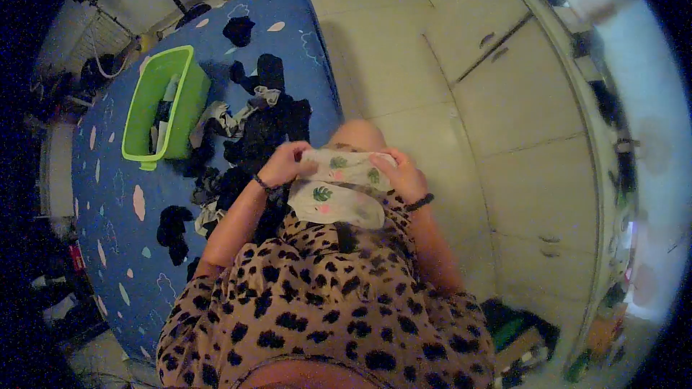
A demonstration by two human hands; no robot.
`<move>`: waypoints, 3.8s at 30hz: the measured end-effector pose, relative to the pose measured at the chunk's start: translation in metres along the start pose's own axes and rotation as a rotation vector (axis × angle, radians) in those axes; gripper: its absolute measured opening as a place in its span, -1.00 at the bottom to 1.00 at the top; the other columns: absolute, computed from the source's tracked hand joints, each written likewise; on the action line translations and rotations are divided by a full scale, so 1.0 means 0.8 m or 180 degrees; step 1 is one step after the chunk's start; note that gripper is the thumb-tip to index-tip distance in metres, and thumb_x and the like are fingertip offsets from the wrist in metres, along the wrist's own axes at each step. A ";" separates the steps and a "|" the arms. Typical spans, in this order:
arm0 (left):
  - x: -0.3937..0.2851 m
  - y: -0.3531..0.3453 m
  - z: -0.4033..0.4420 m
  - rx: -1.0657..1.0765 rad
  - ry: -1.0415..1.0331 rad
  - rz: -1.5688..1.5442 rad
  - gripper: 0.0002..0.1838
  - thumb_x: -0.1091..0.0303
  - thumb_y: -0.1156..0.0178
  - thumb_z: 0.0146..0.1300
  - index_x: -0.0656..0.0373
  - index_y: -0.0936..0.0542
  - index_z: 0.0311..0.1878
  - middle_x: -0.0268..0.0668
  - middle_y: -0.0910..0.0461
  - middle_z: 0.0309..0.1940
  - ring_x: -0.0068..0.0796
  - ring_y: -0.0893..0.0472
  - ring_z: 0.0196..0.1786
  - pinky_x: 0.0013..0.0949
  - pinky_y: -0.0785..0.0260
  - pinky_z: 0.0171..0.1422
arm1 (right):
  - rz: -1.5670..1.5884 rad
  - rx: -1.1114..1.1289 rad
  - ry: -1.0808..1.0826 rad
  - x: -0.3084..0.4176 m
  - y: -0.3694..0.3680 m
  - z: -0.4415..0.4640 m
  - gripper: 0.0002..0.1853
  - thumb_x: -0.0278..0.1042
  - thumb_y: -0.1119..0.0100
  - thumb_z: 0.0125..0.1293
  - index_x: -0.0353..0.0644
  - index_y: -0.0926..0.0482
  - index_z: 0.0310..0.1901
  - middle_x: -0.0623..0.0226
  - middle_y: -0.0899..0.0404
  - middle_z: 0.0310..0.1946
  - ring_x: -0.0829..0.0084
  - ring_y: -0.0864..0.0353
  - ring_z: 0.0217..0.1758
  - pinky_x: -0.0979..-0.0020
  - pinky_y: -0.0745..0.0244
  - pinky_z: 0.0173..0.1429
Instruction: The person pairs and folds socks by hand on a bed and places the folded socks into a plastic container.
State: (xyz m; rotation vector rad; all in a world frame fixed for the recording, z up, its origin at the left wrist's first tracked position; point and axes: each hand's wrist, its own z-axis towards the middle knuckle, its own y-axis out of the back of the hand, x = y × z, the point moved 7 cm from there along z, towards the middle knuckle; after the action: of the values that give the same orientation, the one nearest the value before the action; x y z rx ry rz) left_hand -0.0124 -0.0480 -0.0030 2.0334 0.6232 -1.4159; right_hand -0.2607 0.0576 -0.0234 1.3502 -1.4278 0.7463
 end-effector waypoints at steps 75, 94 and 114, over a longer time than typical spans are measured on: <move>0.077 -0.037 -0.075 0.0023 0.0983 -0.1684 -0.62 0.51 -0.28 0.19 0.32 -0.51 0.09 -0.22 -0.64 -0.07 -0.45 -0.65 -0.09 -0.35 -0.51 0.05 | -0.1919 -0.0249 0.0190 -0.070 -0.045 -0.114 -0.58 -0.05 -0.04 0.39 -0.37 -0.48 -0.14 0.00 -0.54 -0.31 0.08 -0.55 -0.26 0.21 -0.45 -0.12; 0.036 -0.033 -0.079 -0.0377 0.0425 -0.2338 -0.64 0.37 -0.04 0.41 0.08 -0.34 0.24 -0.37 -0.50 -0.06 -0.58 -0.54 -0.06 -0.47 -0.45 0.02 | 0.1238 -0.0085 0.0033 -0.062 -0.035 -0.098 -0.82 -0.50 -0.09 0.32 -0.23 -0.43 -0.05 0.43 -0.52 -0.18 0.63 -0.46 -0.11 0.54 -0.41 0.00; -0.045 0.046 -0.023 -0.0779 -0.0646 -0.0337 -0.86 0.41 -0.27 0.21 0.21 -0.53 -0.24 -0.47 -0.50 -0.40 -0.71 -0.44 -0.32 -0.53 -0.36 -0.22 | 0.1901 -0.0589 0.0179 -0.018 -0.025 -0.056 -0.80 -0.35 -0.19 0.33 -0.26 -0.50 -0.11 0.38 -0.61 -0.20 0.59 -0.56 -0.19 0.52 -0.50 -0.09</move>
State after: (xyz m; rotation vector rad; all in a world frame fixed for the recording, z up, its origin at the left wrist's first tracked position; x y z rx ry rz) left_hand 0.0126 -0.0640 0.0433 1.6653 0.7833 -1.5030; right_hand -0.2324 0.0997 -0.0266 0.7506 -1.8273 0.9914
